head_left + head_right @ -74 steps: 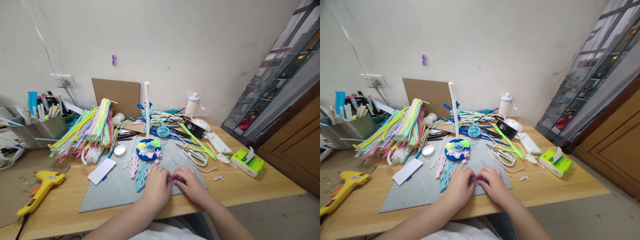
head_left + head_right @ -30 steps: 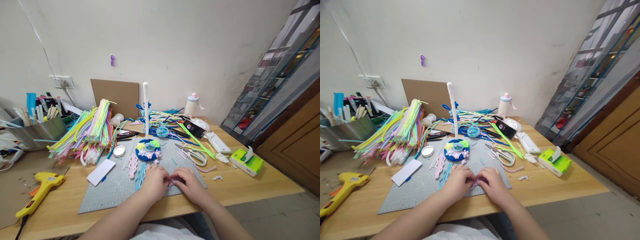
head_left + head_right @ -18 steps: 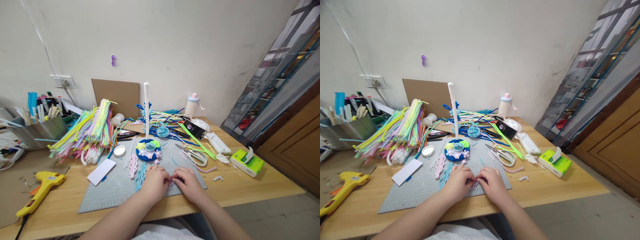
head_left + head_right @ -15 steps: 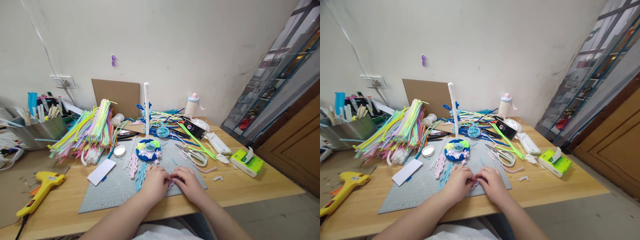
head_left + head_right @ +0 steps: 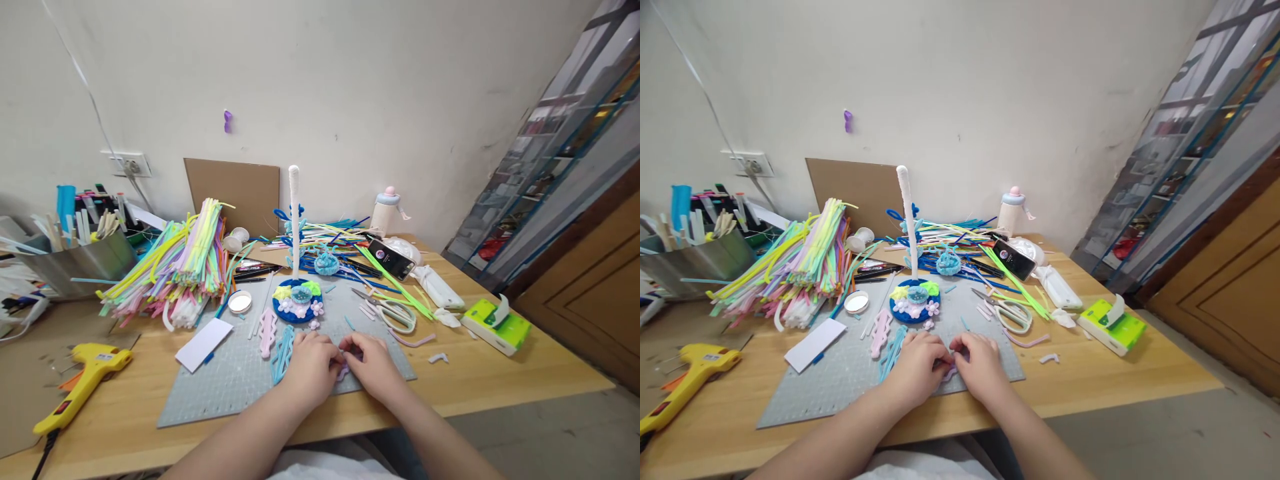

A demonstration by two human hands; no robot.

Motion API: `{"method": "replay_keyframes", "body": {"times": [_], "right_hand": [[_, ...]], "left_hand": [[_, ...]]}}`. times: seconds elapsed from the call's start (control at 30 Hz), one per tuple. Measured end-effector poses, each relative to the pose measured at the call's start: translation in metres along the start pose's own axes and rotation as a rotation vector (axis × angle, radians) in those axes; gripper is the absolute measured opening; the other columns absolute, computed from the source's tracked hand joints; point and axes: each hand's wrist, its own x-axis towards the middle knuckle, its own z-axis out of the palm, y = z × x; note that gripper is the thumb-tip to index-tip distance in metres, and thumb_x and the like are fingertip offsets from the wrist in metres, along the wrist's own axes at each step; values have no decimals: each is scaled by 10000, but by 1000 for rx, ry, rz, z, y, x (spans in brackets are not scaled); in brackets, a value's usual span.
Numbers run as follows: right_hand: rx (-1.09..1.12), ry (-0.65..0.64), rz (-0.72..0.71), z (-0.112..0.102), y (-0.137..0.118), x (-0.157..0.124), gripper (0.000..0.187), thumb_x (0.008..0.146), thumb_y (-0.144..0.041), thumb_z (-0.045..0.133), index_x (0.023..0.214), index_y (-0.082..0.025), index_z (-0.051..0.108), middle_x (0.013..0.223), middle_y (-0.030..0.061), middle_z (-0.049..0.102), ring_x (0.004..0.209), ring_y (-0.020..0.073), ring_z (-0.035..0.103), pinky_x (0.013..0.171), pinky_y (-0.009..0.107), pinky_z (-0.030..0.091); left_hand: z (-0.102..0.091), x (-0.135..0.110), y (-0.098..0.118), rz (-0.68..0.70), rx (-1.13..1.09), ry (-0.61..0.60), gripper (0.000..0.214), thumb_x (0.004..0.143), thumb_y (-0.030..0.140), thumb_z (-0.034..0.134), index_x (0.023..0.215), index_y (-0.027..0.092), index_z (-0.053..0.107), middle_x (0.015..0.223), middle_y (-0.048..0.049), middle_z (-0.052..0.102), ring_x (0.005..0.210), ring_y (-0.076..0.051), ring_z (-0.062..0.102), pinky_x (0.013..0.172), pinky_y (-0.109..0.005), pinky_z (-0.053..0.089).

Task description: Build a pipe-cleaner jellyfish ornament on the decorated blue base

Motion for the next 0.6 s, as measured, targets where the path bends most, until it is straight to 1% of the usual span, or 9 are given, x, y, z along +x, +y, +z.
{"method": "replay_keyframes", "body": {"times": [0.13, 0.37, 0.47, 0.6], "right_hand": [[63, 19, 51, 3, 0, 3, 146, 695, -186, 486, 776, -211, 606, 760, 6, 661, 722, 180, 582, 694, 300, 401], [-18, 10, 6, 0, -2, 2, 145, 694, -172, 467, 741, -220, 596, 733, 4, 648, 712, 184, 574, 660, 300, 404], [-35, 6, -12, 0, -2, 2, 165, 697, -158, 455, 740, -223, 599, 725, 2, 645, 714, 185, 573, 665, 303, 405], [-9, 0, -5, 0, -2, 2, 165, 695, -143, 454, 733, -222, 594, 732, 0, 642, 730, 184, 574, 687, 308, 407]], "left_hand": [[-2, -1, 1, -1, -3, -8, 115, 740, 223, 587, 742, 275, 690, 788, 7, 651, 835, -186, 505, 750, -344, 256], [-7, -1, 5, 14, 6, -25, 129, 738, 190, 578, 756, 262, 683, 796, 1, 655, 847, -188, 504, 756, -349, 262], [-9, -2, 7, 46, 15, -8, 152, 738, 154, 570, 778, 255, 677, 801, -2, 662, 857, -187, 500, 764, -354, 257], [-10, -4, 7, 112, 56, -7, 184, 769, 168, 555, 796, 289, 691, 777, -1, 655, 864, -191, 486, 772, -365, 248]]}}
